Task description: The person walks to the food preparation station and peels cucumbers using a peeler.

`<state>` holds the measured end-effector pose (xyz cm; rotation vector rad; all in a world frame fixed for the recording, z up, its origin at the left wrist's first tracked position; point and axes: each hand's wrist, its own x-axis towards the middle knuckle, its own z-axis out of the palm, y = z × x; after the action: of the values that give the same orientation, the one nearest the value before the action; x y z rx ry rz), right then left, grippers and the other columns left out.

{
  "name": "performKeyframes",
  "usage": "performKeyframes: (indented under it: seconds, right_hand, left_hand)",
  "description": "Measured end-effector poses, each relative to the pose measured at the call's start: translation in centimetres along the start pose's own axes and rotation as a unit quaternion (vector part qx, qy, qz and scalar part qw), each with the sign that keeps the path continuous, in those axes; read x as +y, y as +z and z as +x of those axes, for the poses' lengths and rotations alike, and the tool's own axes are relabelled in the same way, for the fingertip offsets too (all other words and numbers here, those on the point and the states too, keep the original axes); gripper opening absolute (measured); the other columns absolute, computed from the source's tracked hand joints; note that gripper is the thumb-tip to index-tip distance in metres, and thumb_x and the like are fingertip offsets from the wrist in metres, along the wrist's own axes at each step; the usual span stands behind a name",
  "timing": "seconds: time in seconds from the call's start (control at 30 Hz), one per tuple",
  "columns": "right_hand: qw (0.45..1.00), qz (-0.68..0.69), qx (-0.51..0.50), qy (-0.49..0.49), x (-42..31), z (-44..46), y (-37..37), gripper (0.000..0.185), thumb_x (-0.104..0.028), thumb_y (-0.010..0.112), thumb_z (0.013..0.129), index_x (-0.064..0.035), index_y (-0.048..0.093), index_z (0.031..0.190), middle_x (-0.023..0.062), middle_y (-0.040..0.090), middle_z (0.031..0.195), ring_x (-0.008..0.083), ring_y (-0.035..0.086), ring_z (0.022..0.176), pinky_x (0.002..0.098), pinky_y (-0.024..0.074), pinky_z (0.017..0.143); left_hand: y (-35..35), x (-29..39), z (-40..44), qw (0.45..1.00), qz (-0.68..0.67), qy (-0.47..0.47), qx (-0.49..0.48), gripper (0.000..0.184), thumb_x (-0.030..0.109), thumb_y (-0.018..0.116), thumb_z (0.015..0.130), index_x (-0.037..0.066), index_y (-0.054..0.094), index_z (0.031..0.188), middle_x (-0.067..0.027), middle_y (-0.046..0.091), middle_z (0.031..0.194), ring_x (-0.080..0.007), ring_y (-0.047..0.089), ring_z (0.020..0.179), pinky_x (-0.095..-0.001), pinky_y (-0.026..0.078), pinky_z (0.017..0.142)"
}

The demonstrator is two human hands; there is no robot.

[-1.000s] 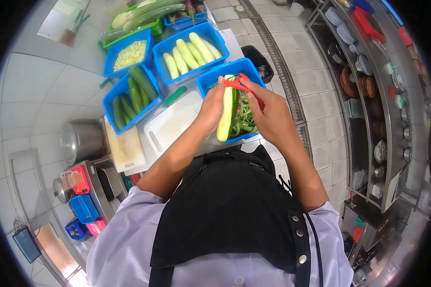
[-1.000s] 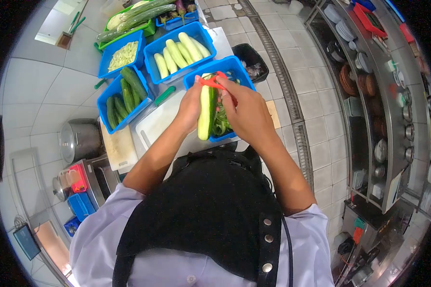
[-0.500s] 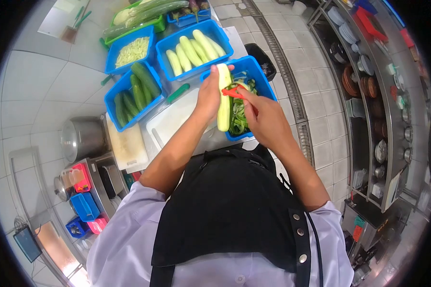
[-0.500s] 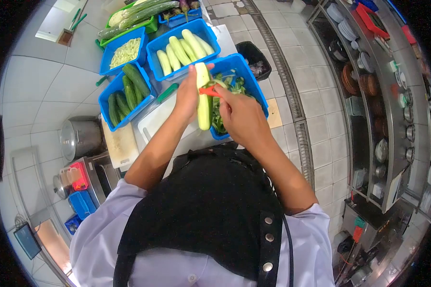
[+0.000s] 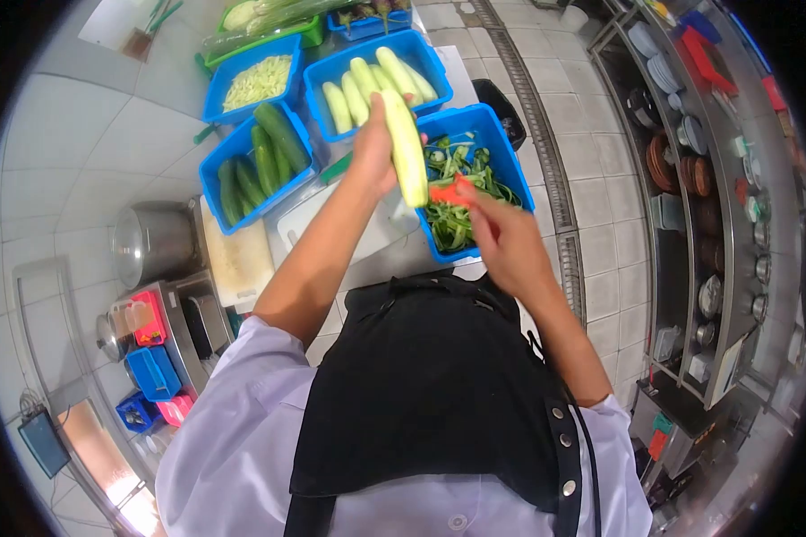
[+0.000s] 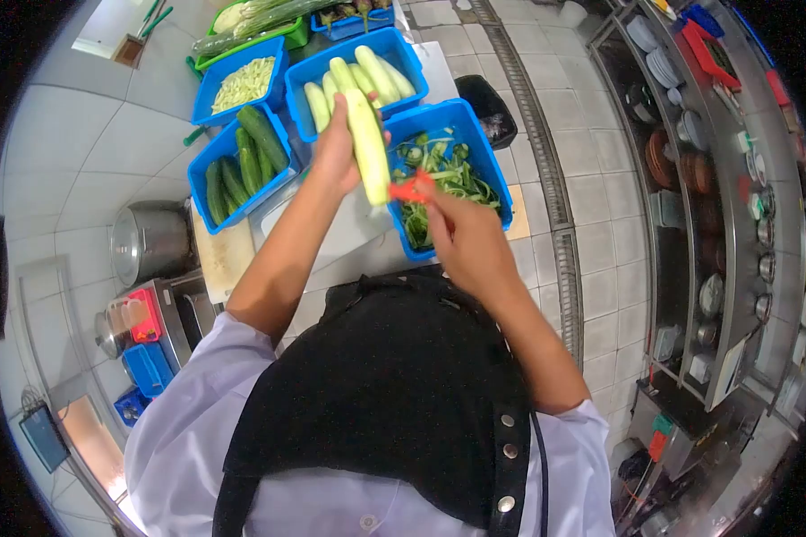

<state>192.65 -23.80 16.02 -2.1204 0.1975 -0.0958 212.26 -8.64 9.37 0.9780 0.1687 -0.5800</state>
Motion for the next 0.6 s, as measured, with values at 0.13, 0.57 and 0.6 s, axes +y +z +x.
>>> performKeyframes:
  seconds: [0.13, 0.57, 0.6]
  right_hand:
    - [0.993, -0.036, 0.096, -0.065, -0.8, 4.9, -0.7, 0.031, -0.014, 0.062, 0.101, -0.0079, 0.071, 0.129, 0.0227, 0.067, 0.081, 0.0396, 0.066, 0.075, 0.0473, 0.0514, 0.069]
    - [0.994, -0.095, -0.012, -0.058, 2.1, -1.3, 2.2, 0.037, -0.004, 0.064, 0.095, -0.0055, 0.068, 0.132, 0.0205, 0.065, 0.08, 0.0374, 0.065, 0.075, 0.0488, 0.0495, 0.068]
    - [0.992, -0.099, -0.036, -0.065, 3.1, -2.0, 2.3, 0.037, -0.003, 0.064, 0.095, -0.0054, 0.068, 0.132, 0.0201, 0.064, 0.08, 0.0372, 0.065, 0.074, 0.0485, 0.0496, 0.068]
  left_hand:
    - [2.3, -2.8, -2.3, 0.991, 0.118, -0.027, -0.065, 0.064, 0.057, 0.032, 0.112, 0.007, 0.059, 0.141, -0.0083, 0.065, 0.116, -0.0191, 0.065, 0.102, -0.0369, 0.056, 0.092]
    - [0.3, -0.3, 1.6, 0.999, 0.016, 0.016, 0.039, 0.059, 0.054, 0.031, 0.114, 0.008, 0.064, 0.13, -0.009, 0.061, 0.101, -0.0242, 0.062, 0.085, -0.0402, 0.059, 0.078]
    - [0.1, -0.2, 1.9, 0.997, -0.019, 0.013, 0.073, 0.059, 0.054, 0.031, 0.113, 0.008, 0.064, 0.129, -0.0093, 0.061, 0.1, -0.0249, 0.062, 0.085, -0.0411, 0.059, 0.079]
